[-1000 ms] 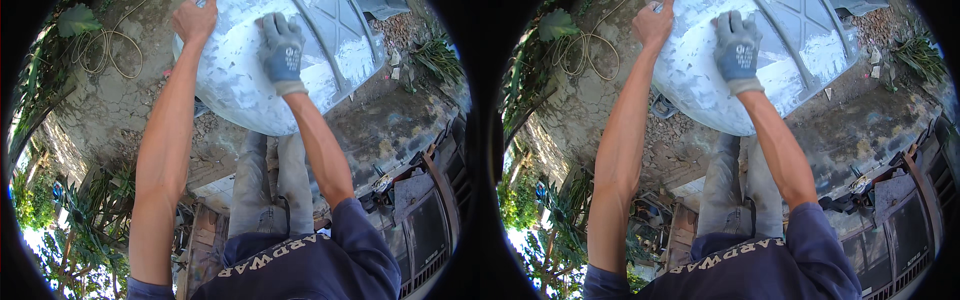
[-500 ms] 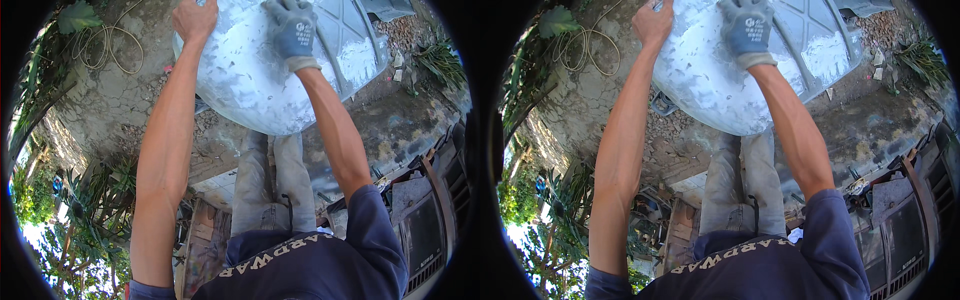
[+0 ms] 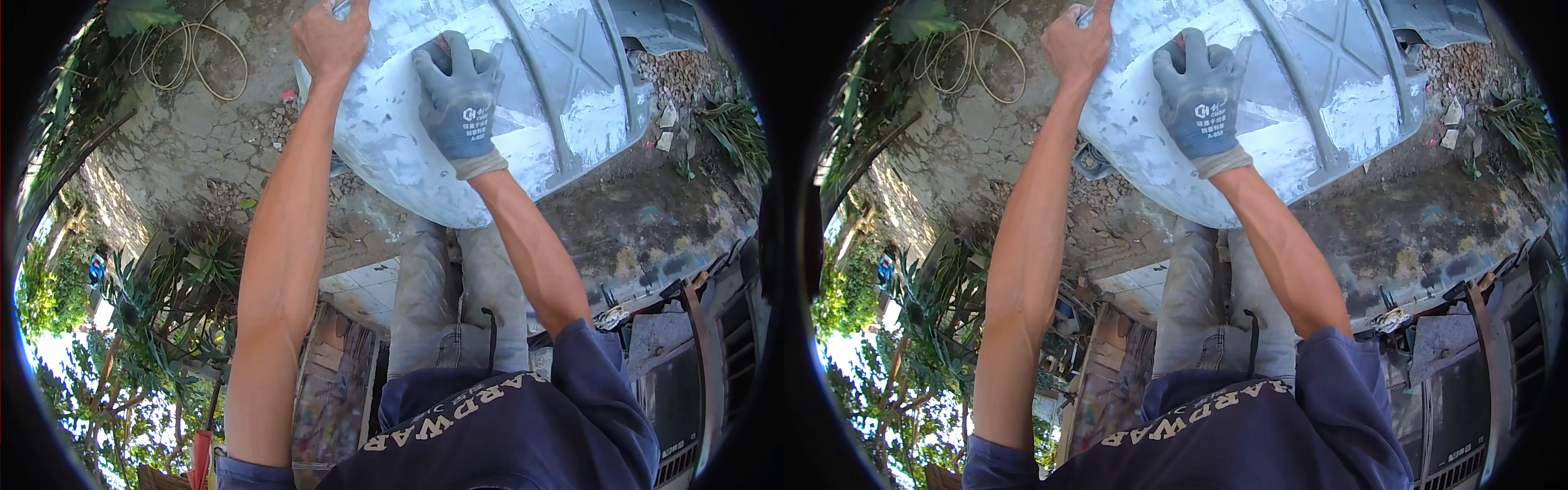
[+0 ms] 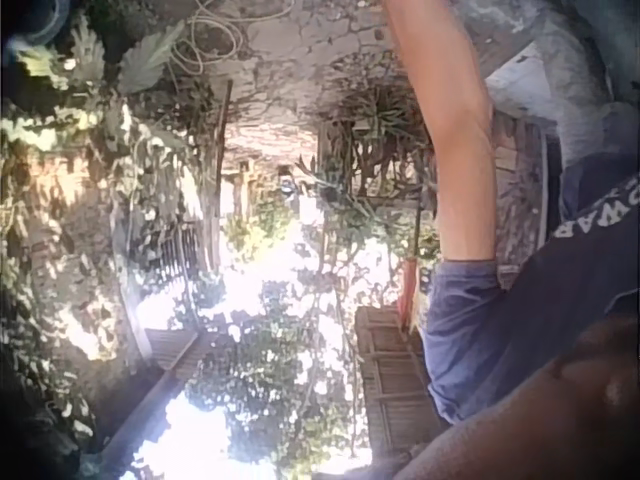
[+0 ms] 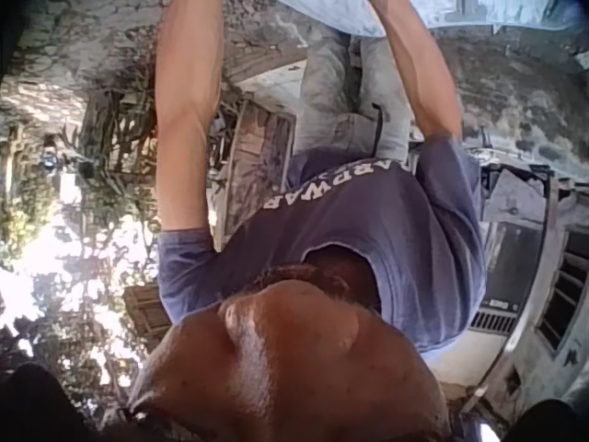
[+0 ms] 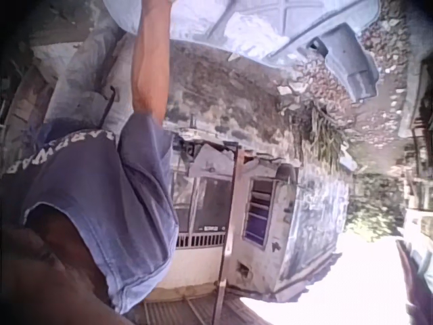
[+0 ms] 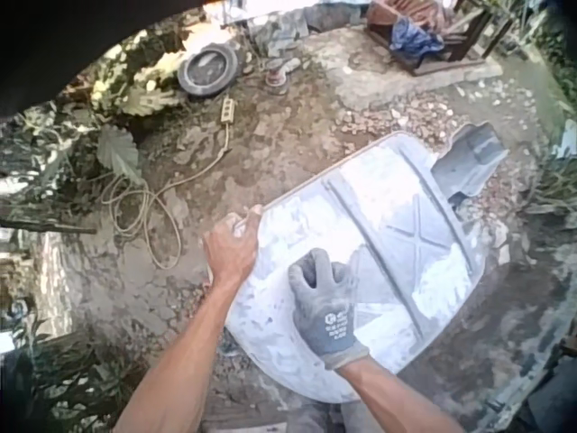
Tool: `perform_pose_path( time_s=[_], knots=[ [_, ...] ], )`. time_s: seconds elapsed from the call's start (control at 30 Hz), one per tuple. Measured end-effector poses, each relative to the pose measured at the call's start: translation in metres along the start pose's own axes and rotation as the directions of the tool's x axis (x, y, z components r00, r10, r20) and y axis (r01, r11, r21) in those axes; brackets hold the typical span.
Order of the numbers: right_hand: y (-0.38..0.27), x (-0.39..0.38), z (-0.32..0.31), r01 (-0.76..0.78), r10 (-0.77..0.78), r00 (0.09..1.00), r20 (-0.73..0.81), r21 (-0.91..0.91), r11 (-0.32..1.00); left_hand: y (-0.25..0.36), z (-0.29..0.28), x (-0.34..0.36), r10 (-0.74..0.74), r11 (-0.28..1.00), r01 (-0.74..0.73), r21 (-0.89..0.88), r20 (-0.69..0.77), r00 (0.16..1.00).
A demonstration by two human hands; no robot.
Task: Sand the surface of a motorcycle fairing or body part.
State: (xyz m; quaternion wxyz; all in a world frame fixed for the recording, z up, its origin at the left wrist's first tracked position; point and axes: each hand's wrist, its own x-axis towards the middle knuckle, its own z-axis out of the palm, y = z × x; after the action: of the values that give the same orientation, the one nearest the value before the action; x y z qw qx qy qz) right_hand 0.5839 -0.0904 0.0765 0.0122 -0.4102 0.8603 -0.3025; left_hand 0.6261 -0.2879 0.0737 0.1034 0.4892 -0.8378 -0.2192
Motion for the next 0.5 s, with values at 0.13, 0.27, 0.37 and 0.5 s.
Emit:
perform_pose_path(
  time_s=[0.13, 0.27, 0.37, 0.5],
  knots=[
    [0.009, 0.054, -0.012, -0.004, -0.003, 0.996, 0.088, 0.080, 0.997, 0.000, 0.000, 0.004, 0.005, 0.999, -0.006, -0.048, -0.026, 1.000],
    [0.010, 0.015, 0.008, -0.062, 0.068, 0.995, -0.070, 0.083, 0.995, 0.005, -0.001, 0.003, -0.056, 0.998, 0.057, -0.028, 0.061, 0.997],
    [0.009, 0.000, -0.013, 0.000, -0.007, 0.995, 0.096, 0.074, 0.997, 0.005, -0.006, 0.000, -0.059, 0.998, 0.059, -0.001, 0.063, 0.996],
    [0.051, 0.051, 0.032, -0.101, 0.059, 0.981, 0.184, 0.231, 0.968, 0.001, 0.005, 0.001, -0.005, 1.000, 0.005, -0.016, -0.030, 1.000]
  ],
)
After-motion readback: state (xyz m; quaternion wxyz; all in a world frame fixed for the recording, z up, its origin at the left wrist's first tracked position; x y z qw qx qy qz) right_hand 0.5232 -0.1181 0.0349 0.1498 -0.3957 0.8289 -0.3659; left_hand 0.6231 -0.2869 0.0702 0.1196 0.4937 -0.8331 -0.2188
